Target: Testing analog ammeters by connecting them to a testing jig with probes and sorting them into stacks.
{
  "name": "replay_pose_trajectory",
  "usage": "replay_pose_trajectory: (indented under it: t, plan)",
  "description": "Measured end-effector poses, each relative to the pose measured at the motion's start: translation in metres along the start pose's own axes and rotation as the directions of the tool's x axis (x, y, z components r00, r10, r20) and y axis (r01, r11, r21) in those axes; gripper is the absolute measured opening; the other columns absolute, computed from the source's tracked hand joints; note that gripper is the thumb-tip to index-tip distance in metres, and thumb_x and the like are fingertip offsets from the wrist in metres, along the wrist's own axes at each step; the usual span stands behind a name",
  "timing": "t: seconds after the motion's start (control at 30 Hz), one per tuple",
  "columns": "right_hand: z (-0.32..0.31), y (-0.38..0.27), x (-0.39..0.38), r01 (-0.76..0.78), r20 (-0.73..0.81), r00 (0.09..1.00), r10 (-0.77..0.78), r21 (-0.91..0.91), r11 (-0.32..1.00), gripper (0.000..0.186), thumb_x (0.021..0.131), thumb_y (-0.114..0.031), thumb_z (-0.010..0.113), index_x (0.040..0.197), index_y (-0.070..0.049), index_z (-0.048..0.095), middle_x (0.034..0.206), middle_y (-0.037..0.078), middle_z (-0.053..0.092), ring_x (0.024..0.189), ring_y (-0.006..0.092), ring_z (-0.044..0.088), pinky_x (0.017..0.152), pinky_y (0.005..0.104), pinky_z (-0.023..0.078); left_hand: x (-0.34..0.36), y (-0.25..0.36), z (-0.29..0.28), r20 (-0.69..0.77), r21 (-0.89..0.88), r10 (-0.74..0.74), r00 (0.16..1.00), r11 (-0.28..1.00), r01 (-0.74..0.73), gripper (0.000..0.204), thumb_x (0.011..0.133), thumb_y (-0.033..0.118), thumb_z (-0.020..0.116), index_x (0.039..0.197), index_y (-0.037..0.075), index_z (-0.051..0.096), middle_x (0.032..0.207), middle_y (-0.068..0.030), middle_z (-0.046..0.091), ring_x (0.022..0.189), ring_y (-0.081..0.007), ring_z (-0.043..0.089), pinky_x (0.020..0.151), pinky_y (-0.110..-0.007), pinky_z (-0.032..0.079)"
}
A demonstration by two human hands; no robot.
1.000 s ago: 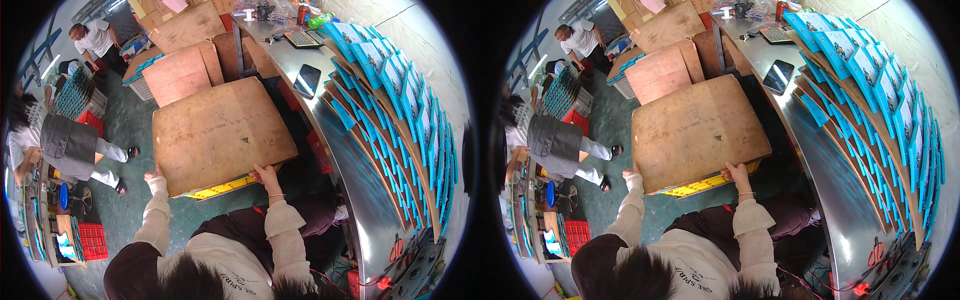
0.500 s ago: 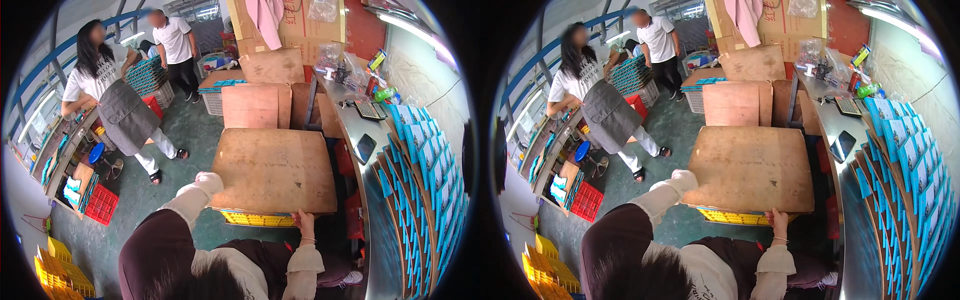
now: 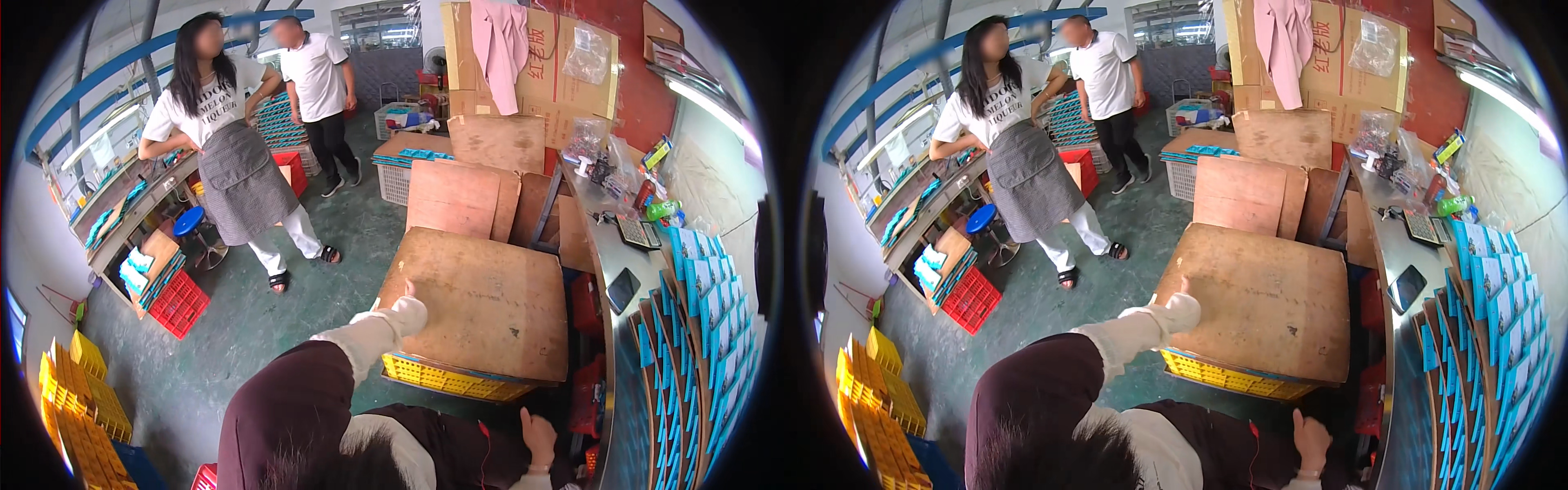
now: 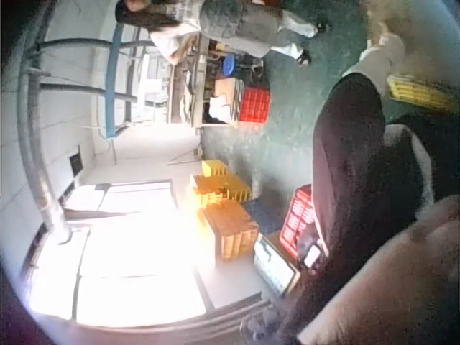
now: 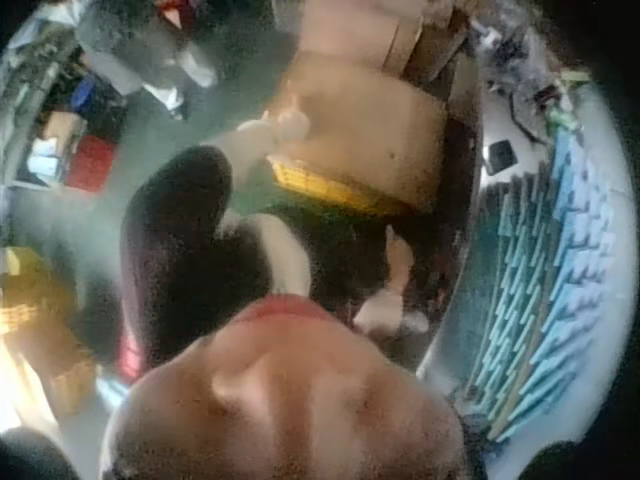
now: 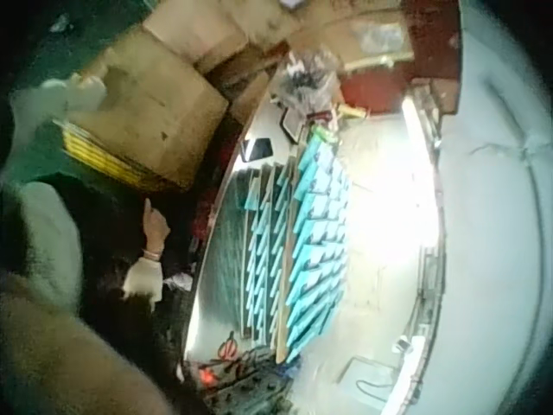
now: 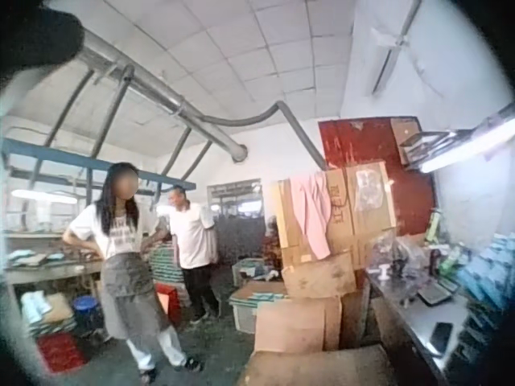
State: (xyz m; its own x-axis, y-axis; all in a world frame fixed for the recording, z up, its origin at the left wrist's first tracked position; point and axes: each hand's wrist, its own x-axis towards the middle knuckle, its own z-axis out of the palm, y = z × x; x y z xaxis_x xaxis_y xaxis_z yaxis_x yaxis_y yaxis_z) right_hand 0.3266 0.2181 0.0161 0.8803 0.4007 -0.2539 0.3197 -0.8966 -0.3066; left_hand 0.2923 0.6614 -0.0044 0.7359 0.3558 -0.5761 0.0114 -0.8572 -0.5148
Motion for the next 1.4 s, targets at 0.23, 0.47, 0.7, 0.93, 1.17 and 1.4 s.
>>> replay_pose_trajectory:
  t: [0.23,0.47,0.7,0.93,1.17,1.4]
  plan:
    - [0.017,-0.022,-0.079,0.270,-0.315,0.910,-0.269,-0.042,0.962,0.044,0.087,-0.050,0.053,0.098,-0.010,0.068,0.105,0.008,0.064,0.112,0.0285,0.053,0.102,0.0649,0.024,0.074,0.007,0.071,-0.720,-0.134,-0.041,0.692,0.988,-0.081,0.060,0.084,0.020,0.050,0.142,0.011,0.037,0.137,-0.0171,0.042,0.130,-0.0344,0.039,0.103,-0.056,0.033]
    - [0.056,-0.083,-0.084,0.384,-0.458,0.819,-0.345,-0.008,0.923,0.032,0.077,-0.031,0.070,0.101,-0.011,0.065,0.105,0.004,0.064,0.107,0.0242,0.054,0.103,0.0534,0.029,0.056,0.111,-0.046,-0.907,0.035,0.257,0.334,0.835,-0.549,0.059,0.094,0.044,0.042,0.143,0.013,0.035,0.141,-0.0145,0.040,0.134,-0.0351,0.033,0.105,-0.055,0.032]
    - [0.078,-0.084,-0.062,0.317,-0.566,0.823,-0.059,0.370,0.873,0.019,0.079,-0.013,0.069,0.098,-0.011,0.063,0.091,0.002,0.066,0.094,0.0187,0.060,0.090,0.0408,0.040,0.109,0.102,-0.075,-0.814,0.218,0.519,0.259,0.687,-0.693,0.078,0.077,0.044,0.061,0.143,0.010,0.035,0.141,-0.0185,0.038,0.132,-0.0387,0.033,0.103,-0.057,0.031]
    - [0.079,-0.064,-0.053,0.071,-0.459,0.888,-0.019,0.096,0.993,0.024,0.075,-0.017,0.070,0.097,-0.010,0.063,0.083,0.002,0.057,0.078,0.0210,0.055,0.069,0.0348,0.042,0.121,0.134,-0.099,-0.821,0.146,0.502,0.270,0.644,-0.751,0.073,0.079,0.040,0.059,0.143,0.012,0.035,0.149,-0.0203,0.028,0.137,-0.0410,0.026,0.108,-0.055,0.023]
    - [0.065,-0.032,-0.080,-0.159,-0.347,0.848,0.400,0.554,0.817,0.020,0.084,-0.029,0.065,0.092,-0.011,0.070,0.082,0.012,0.067,0.073,0.0326,0.065,0.063,0.0404,0.051,0.086,0.122,-0.097,-0.754,0.145,0.557,0.349,0.659,-0.738,0.077,0.077,0.041,0.058,0.142,0.006,0.036,0.147,-0.0243,0.030,0.136,-0.0460,0.024,0.108,-0.058,0.021]
    - [0.020,0.035,-0.145,-0.169,-0.359,0.867,0.346,0.442,0.881,0.015,0.079,-0.025,0.071,0.083,-0.011,0.072,0.074,0.012,0.066,0.067,0.0299,0.065,0.058,0.0368,0.051,0.092,0.139,-0.087,-0.751,0.075,0.499,0.433,0.716,-0.695,0.072,0.082,0.044,0.055,0.141,0.006,0.038,0.138,-0.0258,0.039,0.133,-0.0490,0.027,0.105,-0.060,0.027]
